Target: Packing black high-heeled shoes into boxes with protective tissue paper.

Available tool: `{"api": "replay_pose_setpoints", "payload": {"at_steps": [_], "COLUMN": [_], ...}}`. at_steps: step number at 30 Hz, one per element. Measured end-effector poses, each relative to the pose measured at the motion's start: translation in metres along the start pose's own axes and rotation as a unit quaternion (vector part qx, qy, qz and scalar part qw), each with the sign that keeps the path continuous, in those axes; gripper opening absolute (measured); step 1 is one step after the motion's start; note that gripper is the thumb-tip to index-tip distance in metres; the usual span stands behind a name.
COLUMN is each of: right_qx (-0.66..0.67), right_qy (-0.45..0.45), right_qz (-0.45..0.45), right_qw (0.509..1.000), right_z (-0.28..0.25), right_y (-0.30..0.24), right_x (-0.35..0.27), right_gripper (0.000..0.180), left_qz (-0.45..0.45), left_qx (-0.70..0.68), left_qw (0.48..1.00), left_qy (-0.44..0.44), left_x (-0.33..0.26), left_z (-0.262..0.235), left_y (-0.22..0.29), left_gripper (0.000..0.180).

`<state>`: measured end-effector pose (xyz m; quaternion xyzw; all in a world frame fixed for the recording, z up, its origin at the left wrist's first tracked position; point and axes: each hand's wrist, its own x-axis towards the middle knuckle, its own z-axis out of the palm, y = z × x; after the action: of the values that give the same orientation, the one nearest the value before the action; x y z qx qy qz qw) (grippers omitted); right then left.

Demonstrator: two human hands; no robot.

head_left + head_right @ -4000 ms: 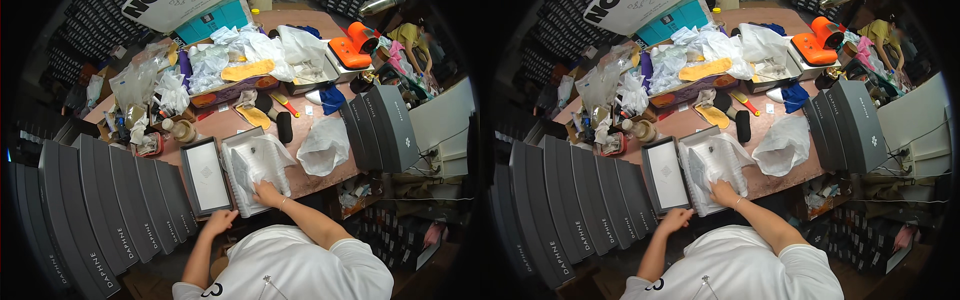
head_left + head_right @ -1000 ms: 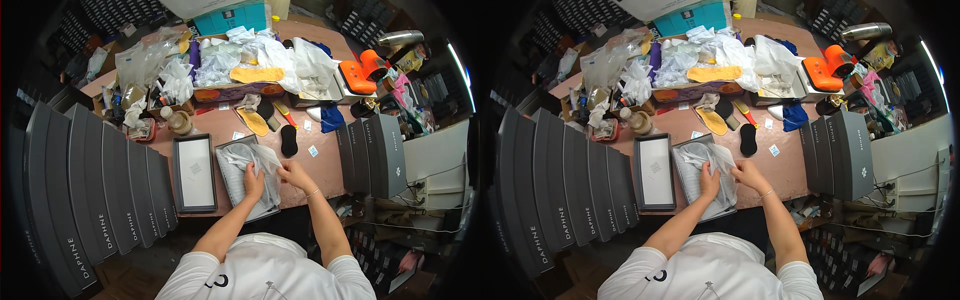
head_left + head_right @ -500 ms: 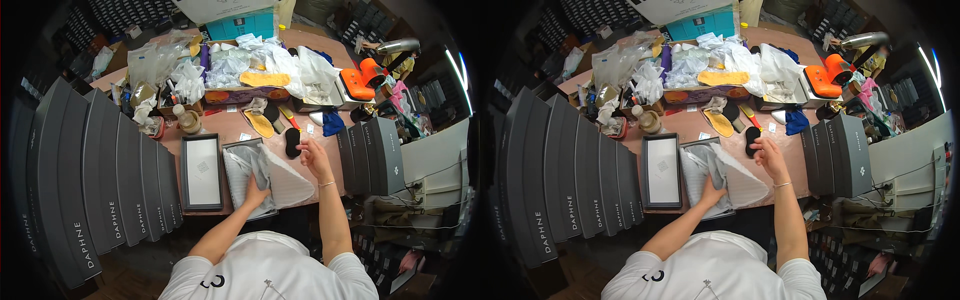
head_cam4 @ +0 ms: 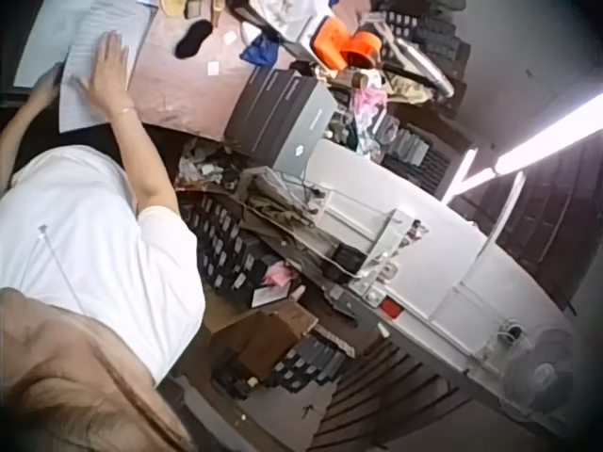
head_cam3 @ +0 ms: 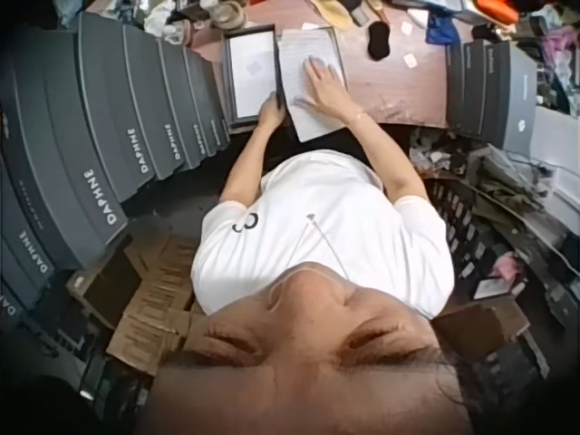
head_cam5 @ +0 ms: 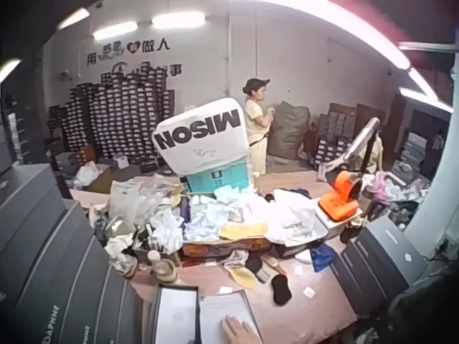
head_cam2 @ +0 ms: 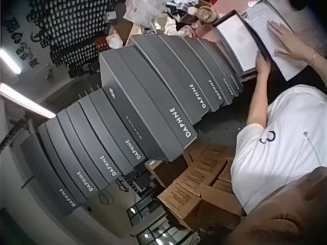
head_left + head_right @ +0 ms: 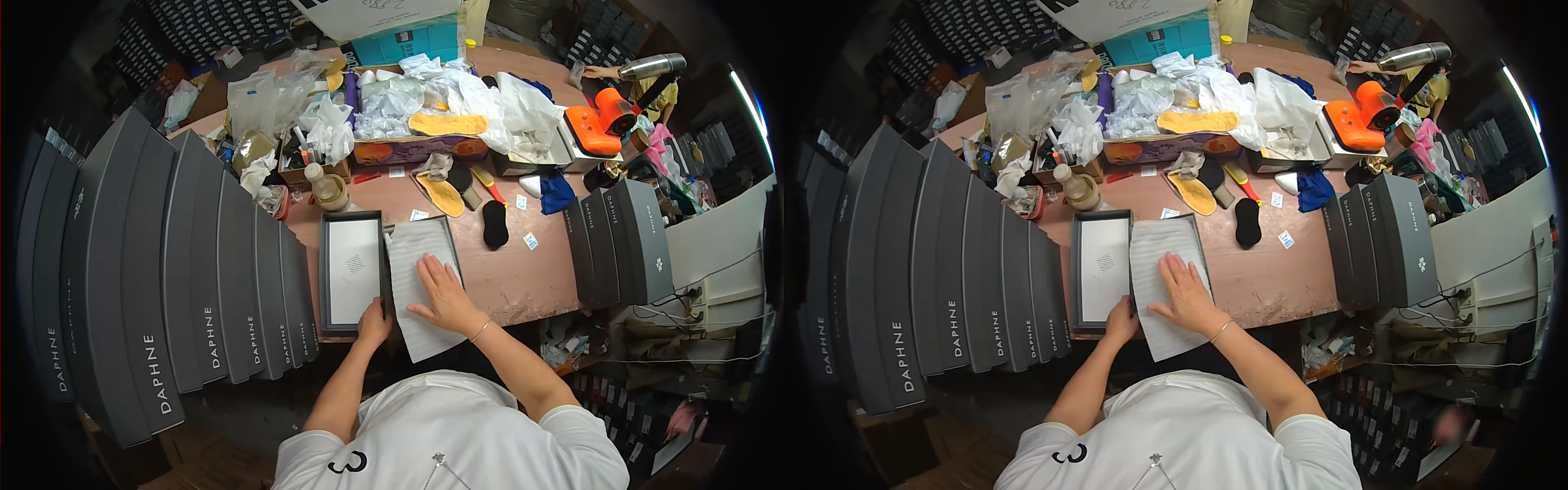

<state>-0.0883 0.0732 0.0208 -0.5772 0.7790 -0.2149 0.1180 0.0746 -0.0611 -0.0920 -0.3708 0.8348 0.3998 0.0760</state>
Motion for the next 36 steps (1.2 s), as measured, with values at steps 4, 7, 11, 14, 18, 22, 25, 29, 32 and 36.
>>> {"api": "replay_pose_setpoints", "payload": {"at_steps": [4, 7, 11, 14, 18, 22, 25, 29, 32, 36], "right_qx": [-0.114, -0.134, 0.172, 0.441, 0.322, 0.273, 0.266, 0.461, 0.523, 0.573], "right_qy": [-0.092, -0.118, 0.024, 0.085, 0.106, 0.107, 0.017, 0.079, 0.162, 0.237], "right_qz": [-0.032, 0.003, 0.080, 0.195, 0.289, 0.307, 0.383, 0.300, 0.238, 0.327], "right_qw": [0.989, 0.984, 0.982, 0.872, 0.895, 0.905, 0.885, 0.832, 0.803, 0.713], "right_z": [0.026, 0.035, -0.009, -0.045, -0.018, 0.015, 0.020, 0.052, -0.057, -0.274], "right_y": [0.025, 0.033, 0.010, 0.013, 0.067, 0.063, 0.071, 0.096, 0.079, 0.126], "right_x": [-0.002, 0.002, -0.006, -0.037, -0.067, -0.014, 0.006, -0.031, -0.083, -0.187], "right_gripper": [0.094, 0.088, 0.078, 0.077, 0.068, 0.055, 0.068, 0.086, 0.082, 0.080], "left_qz": [0.110, 0.109, 0.154, 0.063, 0.242, 0.033, -0.030, -0.071, 0.047, 0.307], "left_qx": [-0.081, -0.399, -0.615, -0.689, -0.128, -0.445, -0.445, -0.506, -0.514, -0.472], "left_qw": [0.982, 0.907, 0.772, 0.701, 0.958, 0.894, 0.893, 0.845, 0.835, 0.760], "left_qy": [0.129, 0.073, -0.035, -0.172, 0.083, 0.041, -0.054, -0.157, -0.190, -0.324], "left_x": [-0.015, -0.060, -0.126, -0.117, -0.079, -0.011, 0.014, 0.032, 0.004, -0.033], "left_z": [-0.036, -0.104, -0.141, -0.085, -0.038, -0.003, -0.004, -0.026, -0.025, -0.029], "left_y": [0.005, 0.024, 0.065, 0.078, 0.100, 0.069, 0.023, 0.073, 0.133, 0.278], "left_gripper": [0.034, 0.031, 0.034, 0.041, 0.064, 0.053, 0.042, 0.044, 0.048, 0.072]}}
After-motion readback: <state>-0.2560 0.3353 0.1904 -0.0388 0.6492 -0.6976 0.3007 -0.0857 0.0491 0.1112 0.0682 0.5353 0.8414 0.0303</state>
